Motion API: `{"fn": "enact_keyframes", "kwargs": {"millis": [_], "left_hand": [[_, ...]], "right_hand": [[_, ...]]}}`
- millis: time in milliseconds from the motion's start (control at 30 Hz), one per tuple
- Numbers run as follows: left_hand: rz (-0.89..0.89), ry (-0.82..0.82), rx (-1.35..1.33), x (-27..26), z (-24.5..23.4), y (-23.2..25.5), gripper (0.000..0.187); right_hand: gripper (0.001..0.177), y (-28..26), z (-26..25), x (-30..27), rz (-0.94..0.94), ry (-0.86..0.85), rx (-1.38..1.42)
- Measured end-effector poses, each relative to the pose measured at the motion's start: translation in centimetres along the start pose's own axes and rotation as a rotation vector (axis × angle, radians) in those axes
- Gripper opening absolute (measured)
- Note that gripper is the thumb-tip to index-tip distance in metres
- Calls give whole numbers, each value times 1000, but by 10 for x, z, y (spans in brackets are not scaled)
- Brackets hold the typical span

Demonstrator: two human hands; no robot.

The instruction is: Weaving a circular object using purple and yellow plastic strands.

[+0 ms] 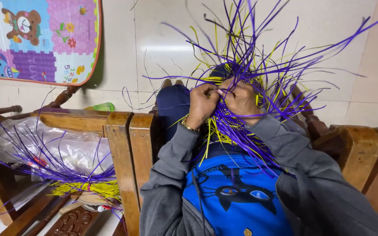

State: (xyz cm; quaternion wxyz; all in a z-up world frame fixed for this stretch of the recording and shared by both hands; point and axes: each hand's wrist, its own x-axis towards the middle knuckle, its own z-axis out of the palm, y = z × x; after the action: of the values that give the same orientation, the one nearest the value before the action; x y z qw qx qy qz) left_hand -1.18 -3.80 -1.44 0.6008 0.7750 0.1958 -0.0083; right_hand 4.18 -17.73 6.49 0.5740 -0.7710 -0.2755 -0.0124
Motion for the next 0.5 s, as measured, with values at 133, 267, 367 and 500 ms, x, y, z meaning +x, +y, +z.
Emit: {"fn": "enact_keyframes", "kwargs": {"millis": [133,267,367,500], "left_hand": [[-101,-10,-111,2,2,-15,14],[-157,-30,-161,-1,4,-19,14],[-173,-54,-173,-1,3,-11,13],[-45,-14,-116,-3,8,-24,14]], "right_hand": [[19,-4,3,-11,-91,6,-29],[9,17,7,-33,-159,-34,-11],[9,12,1,-31,-195,-65,-25],[14,-17,-16,-17,-130,-145,-51]]}}
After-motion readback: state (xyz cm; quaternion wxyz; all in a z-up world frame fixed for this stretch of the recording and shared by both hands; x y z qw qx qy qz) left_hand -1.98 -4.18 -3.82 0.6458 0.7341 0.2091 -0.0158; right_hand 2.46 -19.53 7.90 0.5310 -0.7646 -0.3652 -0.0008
